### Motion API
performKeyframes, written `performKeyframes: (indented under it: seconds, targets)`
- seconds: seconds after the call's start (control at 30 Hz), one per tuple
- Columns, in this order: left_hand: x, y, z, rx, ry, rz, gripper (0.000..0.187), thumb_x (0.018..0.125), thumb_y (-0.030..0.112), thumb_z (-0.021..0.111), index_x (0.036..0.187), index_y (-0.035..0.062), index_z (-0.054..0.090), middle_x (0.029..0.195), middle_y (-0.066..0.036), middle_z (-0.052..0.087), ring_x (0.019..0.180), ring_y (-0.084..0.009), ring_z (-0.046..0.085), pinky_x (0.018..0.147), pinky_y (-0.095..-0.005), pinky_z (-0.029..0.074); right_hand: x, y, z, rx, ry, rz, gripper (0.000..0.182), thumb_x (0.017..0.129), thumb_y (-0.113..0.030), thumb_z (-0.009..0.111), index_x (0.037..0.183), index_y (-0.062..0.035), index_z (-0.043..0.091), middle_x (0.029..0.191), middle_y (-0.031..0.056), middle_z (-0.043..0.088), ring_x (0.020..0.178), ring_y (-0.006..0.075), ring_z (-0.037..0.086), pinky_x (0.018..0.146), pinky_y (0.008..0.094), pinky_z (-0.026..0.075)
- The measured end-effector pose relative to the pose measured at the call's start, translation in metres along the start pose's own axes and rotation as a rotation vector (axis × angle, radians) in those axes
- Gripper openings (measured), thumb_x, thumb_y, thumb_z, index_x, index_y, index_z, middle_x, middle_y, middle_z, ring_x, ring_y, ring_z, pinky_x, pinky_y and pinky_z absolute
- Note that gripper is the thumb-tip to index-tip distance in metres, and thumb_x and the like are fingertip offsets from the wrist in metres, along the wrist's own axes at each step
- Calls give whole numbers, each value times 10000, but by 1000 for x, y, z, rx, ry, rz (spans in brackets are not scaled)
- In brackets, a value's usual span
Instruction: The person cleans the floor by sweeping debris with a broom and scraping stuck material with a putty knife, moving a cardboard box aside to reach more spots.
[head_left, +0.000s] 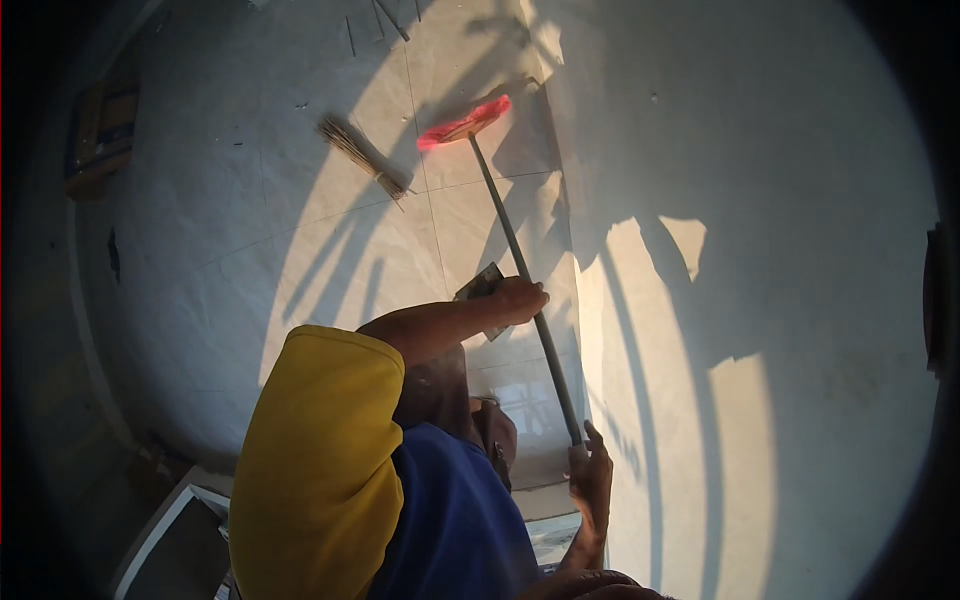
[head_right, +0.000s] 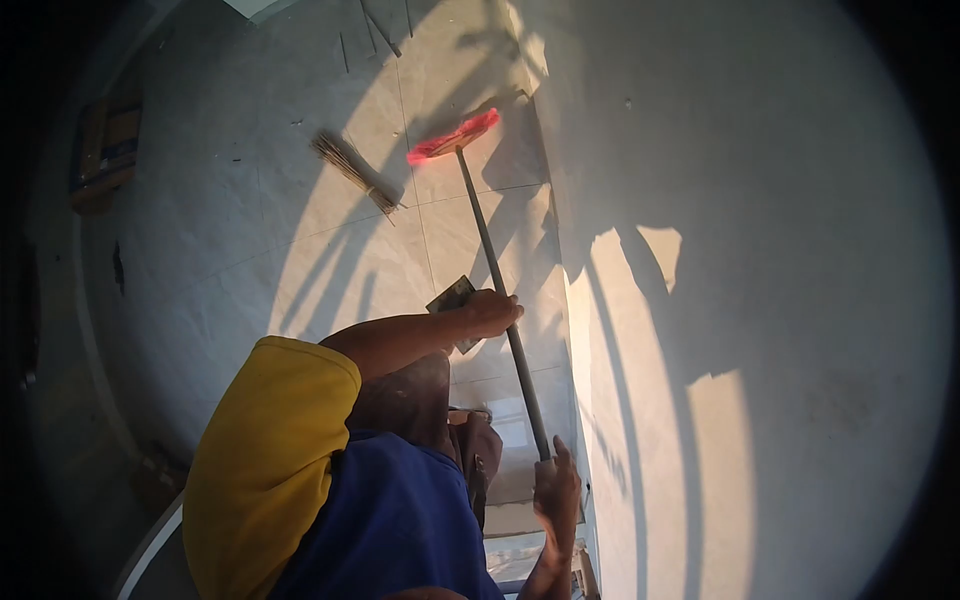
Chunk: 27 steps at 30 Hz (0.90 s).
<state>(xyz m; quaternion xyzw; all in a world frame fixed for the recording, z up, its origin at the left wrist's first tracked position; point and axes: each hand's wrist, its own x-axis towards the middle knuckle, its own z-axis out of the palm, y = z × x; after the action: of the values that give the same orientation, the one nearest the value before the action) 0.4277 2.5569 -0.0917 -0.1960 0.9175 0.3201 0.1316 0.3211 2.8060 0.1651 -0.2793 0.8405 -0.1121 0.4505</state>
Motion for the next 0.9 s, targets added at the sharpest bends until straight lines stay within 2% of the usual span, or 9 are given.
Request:
performKeyframes:
  seconds: [0.03, 0.17, 0.23, 0.33, 0.43, 0.5, 0.6, 0.8, 0.9]
  targets:
    - [-8, 29, 7, -56, -22, 43, 174, 859, 130, 549, 969, 17, 623, 935, -165, 623, 755, -320, 696, 589, -452, 558, -9, 14, -6, -141, -1, 18, 433, 903, -56, 587, 1325, 4, 511, 1004, 290, 656, 818, 418, 687, 709, 421, 542]
    - [-50, 75, 29, -268, 2, -5, 386, 842, 203, 639, 1207, 99, 571, 1034, -179, 602, 806, -327, 701, 648, -449, 569, -16, 50, -1, -207, -101, 111, 394, 922, -126, 585, 1284, 26, 553, 895, 245, 679, 857, 317, 709, 719, 366, 532]
    - [-85, 64, 5, -367, 38, -165, 417, 838, 262, 674, 1207, 90, 586, 1040, -193, 627, 875, -335, 695, 713, -468, 558, 13, 69, 19, -336, -98, -276, 407, 938, -173, 553, 1291, 29, 540, 978, 284, 657, 913, 390, 678, 754, 422, 536]
    - [-121, -14, 13, -442, -35, -508, 450, 859, 430, 642, 1127, 70, 666, 1074, -214, 677, 1023, -334, 662, 876, -464, 512, 103, -38, 54, -237, -114, -107, 408, 964, -206, 478, 1290, 32, 532, 1070, 313, 626, 1011, 446, 618, 784, 479, 515]
    - [-186, -105, 9, -552, 50, -1100, 668, 881, 677, 491, 1029, 59, 696, 1017, -201, 693, 997, -353, 666, 862, -483, 515, 248, -70, 109, 38, -19, -544, 422, 948, -202, 548, 1306, 23, 538, 653, 121, 574, 563, 198, 564, 540, 348, 458]
    - [-250, -180, 54, -646, 235, -1378, 743, 952, 666, 330, 1032, 17, 683, 1008, -252, 678, 962, -380, 662, 862, -515, 504, 263, -170, 59, 266, -97, -345, 461, 958, -190, 564, 1373, -3, 493, 645, 46, 572, 506, 81, 476, 454, 259, 383]
    - [-322, -180, 31, -1242, 570, -1585, 1000, 775, 913, 263, 824, 5, 679, 669, -69, 555, 564, -203, 506, 612, -443, 438, 252, -240, -45, 345, -125, -333, 483, 958, -187, 569, 1394, -10, 462, 744, 109, 654, 471, 48, 440, 449, 225, 353]
    - [-305, -124, 29, -2026, 748, -1440, 848, 764, 836, 454, 1156, 93, 565, 724, 4, 460, 563, -133, 437, 524, -311, 397, 227, -351, -190, 269, 279, -593, 253, 941, -150, 595, 1118, 20, 658, 729, 104, 648, 601, 135, 607, 542, 281, 490]
    - [-262, -120, 46, -2417, 926, -949, 647, 887, 656, 510, 1158, 76, 606, 968, -71, 662, 903, -220, 636, 869, -409, 520, 257, -428, -188, 288, 366, -779, 208, 919, -180, 651, 964, 21, 678, 708, 93, 645, 592, 124, 592, 568, 264, 491]
